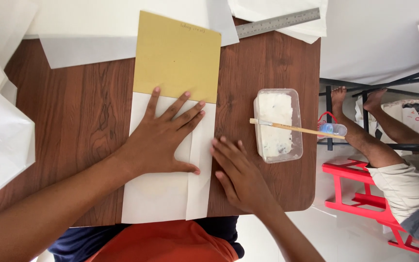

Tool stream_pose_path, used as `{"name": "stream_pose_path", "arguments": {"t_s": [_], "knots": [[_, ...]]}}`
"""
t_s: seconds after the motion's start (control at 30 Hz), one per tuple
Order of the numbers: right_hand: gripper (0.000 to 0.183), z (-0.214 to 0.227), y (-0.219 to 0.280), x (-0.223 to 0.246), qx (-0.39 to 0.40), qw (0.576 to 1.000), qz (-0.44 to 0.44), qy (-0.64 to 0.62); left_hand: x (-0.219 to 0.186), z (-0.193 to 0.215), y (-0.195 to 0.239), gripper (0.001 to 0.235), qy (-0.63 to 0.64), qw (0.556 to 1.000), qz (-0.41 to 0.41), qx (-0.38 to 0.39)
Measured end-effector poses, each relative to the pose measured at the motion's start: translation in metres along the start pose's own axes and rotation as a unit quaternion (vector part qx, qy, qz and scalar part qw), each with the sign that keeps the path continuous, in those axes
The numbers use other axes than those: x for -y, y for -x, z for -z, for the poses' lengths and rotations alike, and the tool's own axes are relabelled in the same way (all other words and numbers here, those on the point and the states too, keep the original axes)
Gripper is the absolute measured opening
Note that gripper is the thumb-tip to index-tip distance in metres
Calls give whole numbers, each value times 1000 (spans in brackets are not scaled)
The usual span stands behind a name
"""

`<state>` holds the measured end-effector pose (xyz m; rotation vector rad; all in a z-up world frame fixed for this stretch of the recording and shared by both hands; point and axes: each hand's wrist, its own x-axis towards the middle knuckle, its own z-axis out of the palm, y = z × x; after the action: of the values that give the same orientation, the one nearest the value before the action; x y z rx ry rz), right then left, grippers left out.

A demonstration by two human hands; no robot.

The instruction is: The person is manually assembling paper bags by folding paper around a template and applying glue with a brush.

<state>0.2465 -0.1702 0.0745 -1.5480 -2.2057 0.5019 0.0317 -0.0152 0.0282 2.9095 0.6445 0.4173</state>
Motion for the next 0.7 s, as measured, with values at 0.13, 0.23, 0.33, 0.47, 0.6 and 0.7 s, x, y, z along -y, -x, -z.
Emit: {"name": "stream_pose_path", "arguments": {"t_s": [0.13,0.23,0.33,0.47,0.6,0.7], "knots": [[59,2,-40,-21,74,995,-29,62,1,-3,0,133,-18,1000,1,-1],[60,-3,-52,-33,79,993,-23,84,-1,0,0,129,1,1000,0,-11],[68,-4,-47,-25,95,989,-11,114,-2,4,0,70,15,999,11,-49],[81,-17,-19,-4,150,972,20,181,0,-2,1,51,9,997,21,-69],[103,-28,12,24,191,942,81,264,-1,-4,2,52,0,998,17,-60],[115,-33,28,40,182,941,111,263,-1,-3,1,58,-7,997,12,-71]]}}
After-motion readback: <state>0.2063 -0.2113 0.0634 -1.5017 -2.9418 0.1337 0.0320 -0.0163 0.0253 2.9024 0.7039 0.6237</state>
